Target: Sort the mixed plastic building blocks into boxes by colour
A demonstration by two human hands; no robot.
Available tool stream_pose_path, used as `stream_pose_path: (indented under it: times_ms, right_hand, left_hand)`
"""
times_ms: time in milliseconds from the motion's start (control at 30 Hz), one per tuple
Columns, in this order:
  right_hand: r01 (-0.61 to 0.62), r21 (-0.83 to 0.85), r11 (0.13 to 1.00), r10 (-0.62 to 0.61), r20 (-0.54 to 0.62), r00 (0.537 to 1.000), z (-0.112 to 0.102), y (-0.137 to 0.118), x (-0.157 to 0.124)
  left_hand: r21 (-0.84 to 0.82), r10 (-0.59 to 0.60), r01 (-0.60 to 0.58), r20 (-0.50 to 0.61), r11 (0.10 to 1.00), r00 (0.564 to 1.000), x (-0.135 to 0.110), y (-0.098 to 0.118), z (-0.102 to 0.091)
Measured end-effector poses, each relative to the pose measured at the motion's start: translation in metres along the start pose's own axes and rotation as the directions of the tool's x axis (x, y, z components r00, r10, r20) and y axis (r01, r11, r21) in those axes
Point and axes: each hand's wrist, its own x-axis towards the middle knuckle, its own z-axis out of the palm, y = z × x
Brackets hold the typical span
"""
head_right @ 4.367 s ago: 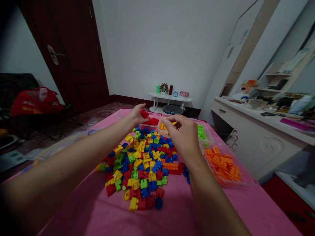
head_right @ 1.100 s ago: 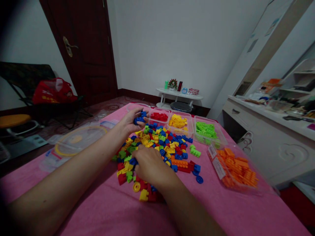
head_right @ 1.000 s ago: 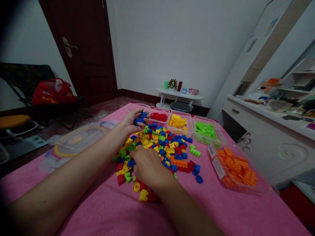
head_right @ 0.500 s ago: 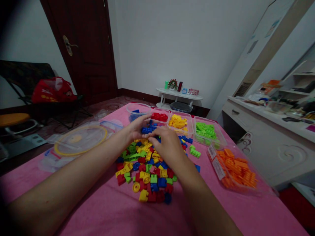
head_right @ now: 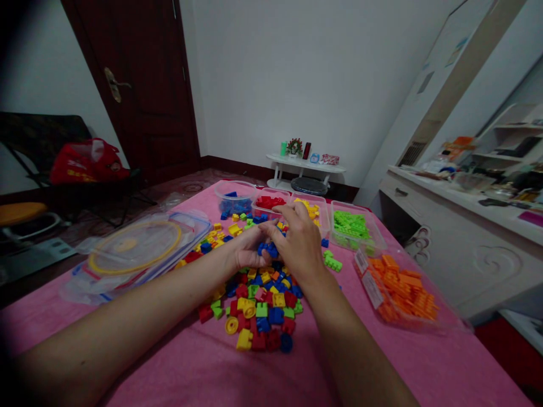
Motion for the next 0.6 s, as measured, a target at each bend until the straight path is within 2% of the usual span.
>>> stream_pose_path:
  times_ms: [67,267,367,433,467,533,567,600]
  right_hand:
    - [-0.006,0.042,0.999,0.007,-0.037,0.999,-0.003,0.000,0.001]
    - [0.021,0.115,0.993,-0.013,-0.067,0.998,-0.011,0.003,0.005]
    - [0.022,0.110,0.994,-0.008,-0.126,0.992,-0.022,0.006,0.008]
    - [0.001,0.095,0.995,0.014,-0.158,0.987,-0.031,0.010,0.010]
    - [-0.015,0.086,0.996,0.029,-0.171,0.985,-0.035,0.012,0.011]
    - [-0.044,0.072,0.996,0.057,-0.194,0.979,-0.042,0.017,0.013]
    - [-0.056,0.065,0.996,0.068,-0.206,0.976,-0.044,0.020,0.014]
    - [-0.067,0.058,0.996,0.078,-0.217,0.973,-0.046,0.023,0.014]
  left_hand:
    - [-0.042,0.021,-0.019,0.029,0.999,0.999,-0.001,0.001,0.001]
    - [-0.107,0.061,-0.061,0.001,0.992,0.998,-0.008,0.002,0.009]
    - [-0.134,0.140,-0.143,-0.032,0.981,0.990,-0.012,0.011,0.015]
    - [-0.130,0.243,-0.255,-0.098,0.958,0.965,-0.014,0.028,0.019]
    - [-0.100,0.310,-0.327,-0.153,0.940,0.938,-0.014,0.040,0.021]
    - [0.063,0.484,-0.487,-0.277,0.871,0.830,-0.014,0.068,0.020]
    - [0.221,0.583,-0.540,-0.347,0.812,0.735,-0.013,0.085,0.017]
    - [0.432,0.703,-0.555,-0.401,0.711,0.588,-0.012,0.101,0.013]
